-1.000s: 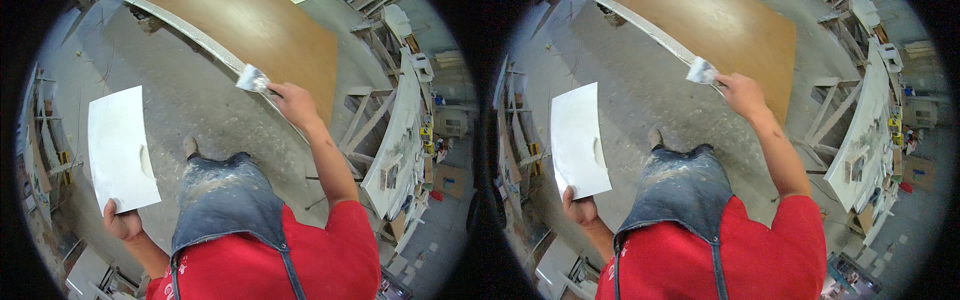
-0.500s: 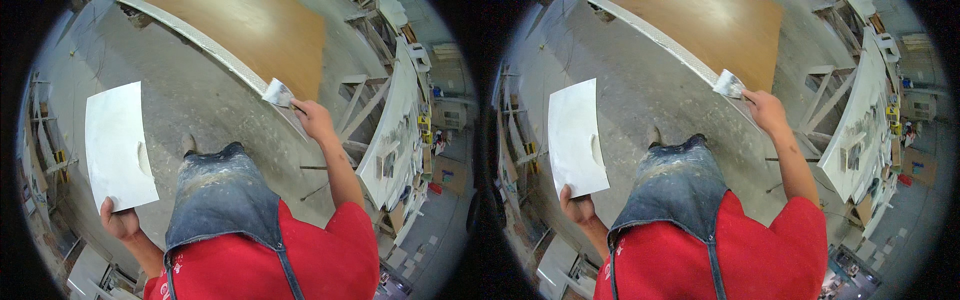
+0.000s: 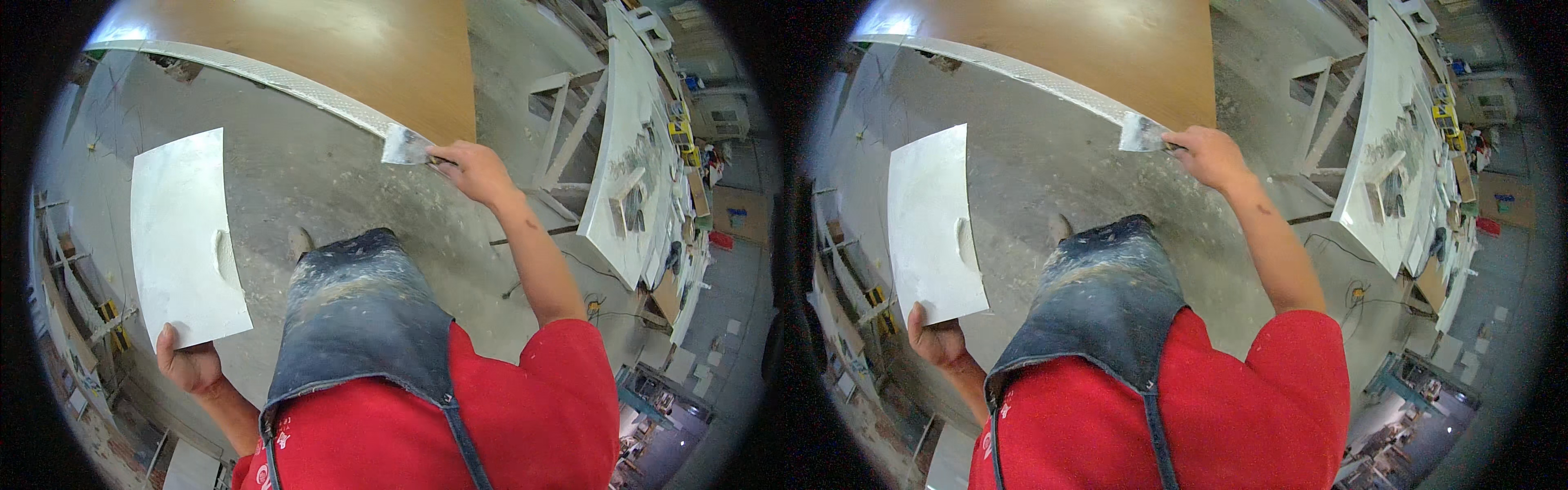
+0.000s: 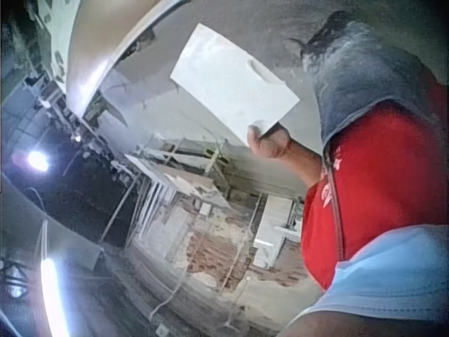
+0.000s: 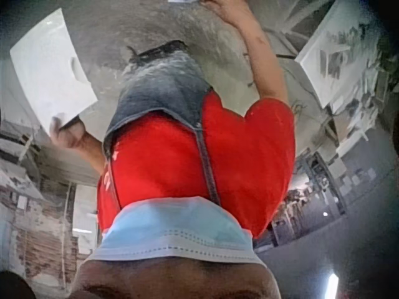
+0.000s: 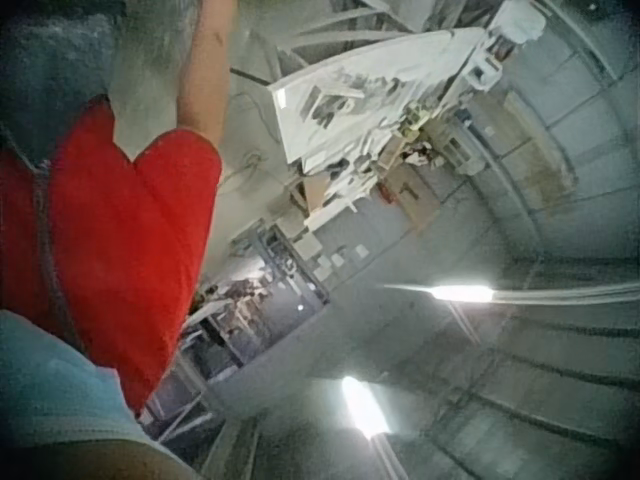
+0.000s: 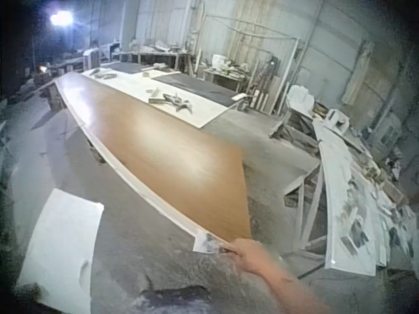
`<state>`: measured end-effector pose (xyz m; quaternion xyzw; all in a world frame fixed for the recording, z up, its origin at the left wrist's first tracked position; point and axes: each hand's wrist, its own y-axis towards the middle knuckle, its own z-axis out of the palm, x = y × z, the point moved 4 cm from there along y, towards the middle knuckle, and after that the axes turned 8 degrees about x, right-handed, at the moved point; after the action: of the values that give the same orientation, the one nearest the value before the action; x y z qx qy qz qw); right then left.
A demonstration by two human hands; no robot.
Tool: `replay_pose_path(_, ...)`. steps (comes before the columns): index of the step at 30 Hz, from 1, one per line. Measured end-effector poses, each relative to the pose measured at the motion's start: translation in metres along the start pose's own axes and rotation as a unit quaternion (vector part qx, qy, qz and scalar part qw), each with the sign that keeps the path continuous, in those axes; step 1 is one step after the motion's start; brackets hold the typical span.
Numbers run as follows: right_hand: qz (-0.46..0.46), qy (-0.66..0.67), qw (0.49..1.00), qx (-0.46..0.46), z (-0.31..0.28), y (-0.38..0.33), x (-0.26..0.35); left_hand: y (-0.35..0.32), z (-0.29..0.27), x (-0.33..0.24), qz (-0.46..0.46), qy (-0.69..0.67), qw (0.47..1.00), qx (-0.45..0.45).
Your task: The person scoops white adhesive from a container onto a small white board, then uses a putty knife to spread the adhesive along the edge of a large curved wooden panel. The person repeatedly transfers adhesive from the board to the panel edge and smooths it with the knife.
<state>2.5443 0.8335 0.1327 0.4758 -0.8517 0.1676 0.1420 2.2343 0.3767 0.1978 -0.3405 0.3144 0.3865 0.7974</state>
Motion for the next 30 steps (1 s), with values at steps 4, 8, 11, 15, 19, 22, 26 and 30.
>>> replay_pose_path(4, 0.025, 0.007, 1.0, -0.011, -0.006, -0.049, -0.025, 0.0, -0.003, 0.003, -0.015, 0.015, 0.999, 0.024)
replay_pose_path(8, 0.056, -0.005, 0.998, -0.033, -0.01, -0.099, -0.048, 0.004, 0.003, 0.007, -0.028, 0.012, 0.999, 0.035)
replay_pose_path(11, 0.065, 0.014, 0.996, -0.06, -0.013, -0.123, -0.057, 0.005, 0.007, 0.009, -0.035, 0.001, 0.997, 0.062)
replay_pose_path(15, 0.064, 0.013, 0.994, -0.09, -0.013, -0.142, -0.065, 0.008, 0.015, 0.009, -0.034, 0.016, 0.997, 0.065)
replay_pose_path(19, 0.106, -0.008, 0.991, -0.081, -0.014, -0.153, -0.067, 0.012, 0.021, 0.006, -0.044, 0.006, 0.995, 0.093)
replay_pose_path(22, 0.092, -0.033, 0.988, -0.117, -0.017, -0.161, -0.064, 0.011, 0.027, 0.008, -0.048, 0.007, 0.994, 0.096)
replay_pose_path(26, 0.153, -0.031, 0.976, -0.151, -0.032, -0.166, -0.053, 0.009, 0.027, 0.009, -0.071, -0.008, 0.991, 0.117)
replay_pose_path(30, 0.094, 0.109, 0.973, -0.178, -0.057, -0.14, 0.027, 0.004, 0.045, 0.019, -0.076, -0.049, 0.984, 0.152)
